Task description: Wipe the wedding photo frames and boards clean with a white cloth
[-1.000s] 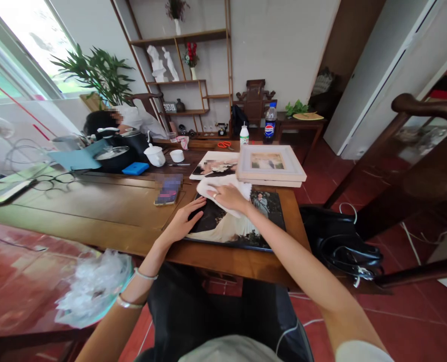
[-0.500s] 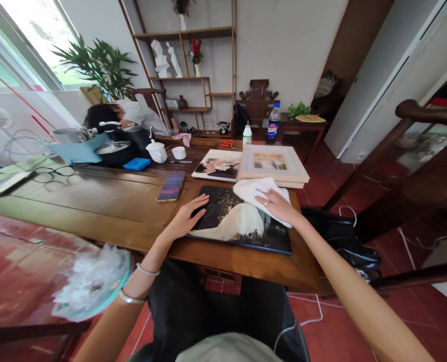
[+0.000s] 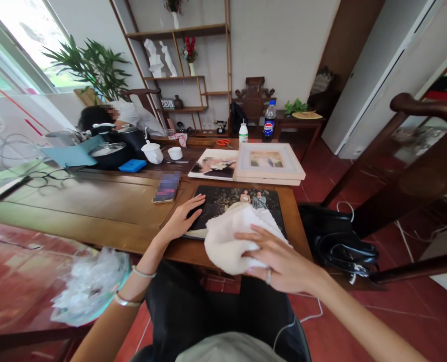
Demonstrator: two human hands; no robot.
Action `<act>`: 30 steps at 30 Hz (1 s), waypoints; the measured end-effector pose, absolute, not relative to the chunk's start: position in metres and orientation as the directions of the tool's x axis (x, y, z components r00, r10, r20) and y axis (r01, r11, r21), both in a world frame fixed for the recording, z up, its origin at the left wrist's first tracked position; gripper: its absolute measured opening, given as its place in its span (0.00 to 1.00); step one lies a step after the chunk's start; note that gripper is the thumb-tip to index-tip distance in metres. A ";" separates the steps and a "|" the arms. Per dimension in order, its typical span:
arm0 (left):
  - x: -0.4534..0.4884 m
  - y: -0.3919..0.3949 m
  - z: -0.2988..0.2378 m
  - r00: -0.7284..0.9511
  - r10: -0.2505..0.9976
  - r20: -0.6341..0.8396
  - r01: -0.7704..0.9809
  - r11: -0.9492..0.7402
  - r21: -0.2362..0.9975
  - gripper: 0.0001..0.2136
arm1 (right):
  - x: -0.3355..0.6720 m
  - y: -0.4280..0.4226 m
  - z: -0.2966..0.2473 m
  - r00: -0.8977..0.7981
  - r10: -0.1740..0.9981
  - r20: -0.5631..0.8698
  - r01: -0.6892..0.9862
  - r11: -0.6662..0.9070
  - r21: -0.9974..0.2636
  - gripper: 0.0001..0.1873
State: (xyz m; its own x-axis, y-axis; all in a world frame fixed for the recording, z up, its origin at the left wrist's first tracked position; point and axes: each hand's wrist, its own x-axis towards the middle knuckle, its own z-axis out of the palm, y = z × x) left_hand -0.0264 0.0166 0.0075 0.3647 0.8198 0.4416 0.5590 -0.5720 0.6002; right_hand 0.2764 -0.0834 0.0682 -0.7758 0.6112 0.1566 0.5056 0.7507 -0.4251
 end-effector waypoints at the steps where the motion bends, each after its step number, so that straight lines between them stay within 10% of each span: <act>1: -0.027 0.017 0.008 0.365 0.820 0.441 0.559 -0.572 0.600 0.18 | 0.280 -0.073 0.067 -0.780 0.609 0.141 0.504 0.746 -0.436 0.15; 10: -0.027 0.015 0.011 0.355 0.828 0.434 0.557 -0.560 0.614 0.18 | 0.309 0.036 0.038 -0.437 0.877 0.200 0.790 0.481 -0.380 0.30; 23: -0.027 0.016 0.007 0.364 0.821 0.439 0.548 -0.570 0.612 0.18 | 0.271 -0.099 0.065 -0.788 0.576 0.217 0.468 0.789 -0.398 0.13; 30: -0.026 0.015 0.010 0.356 0.826 0.436 0.555 -0.563 0.613 0.18 | 0.289 -0.014 0.050 -0.555 0.822 0.125 0.679 0.535 -0.504 0.29</act>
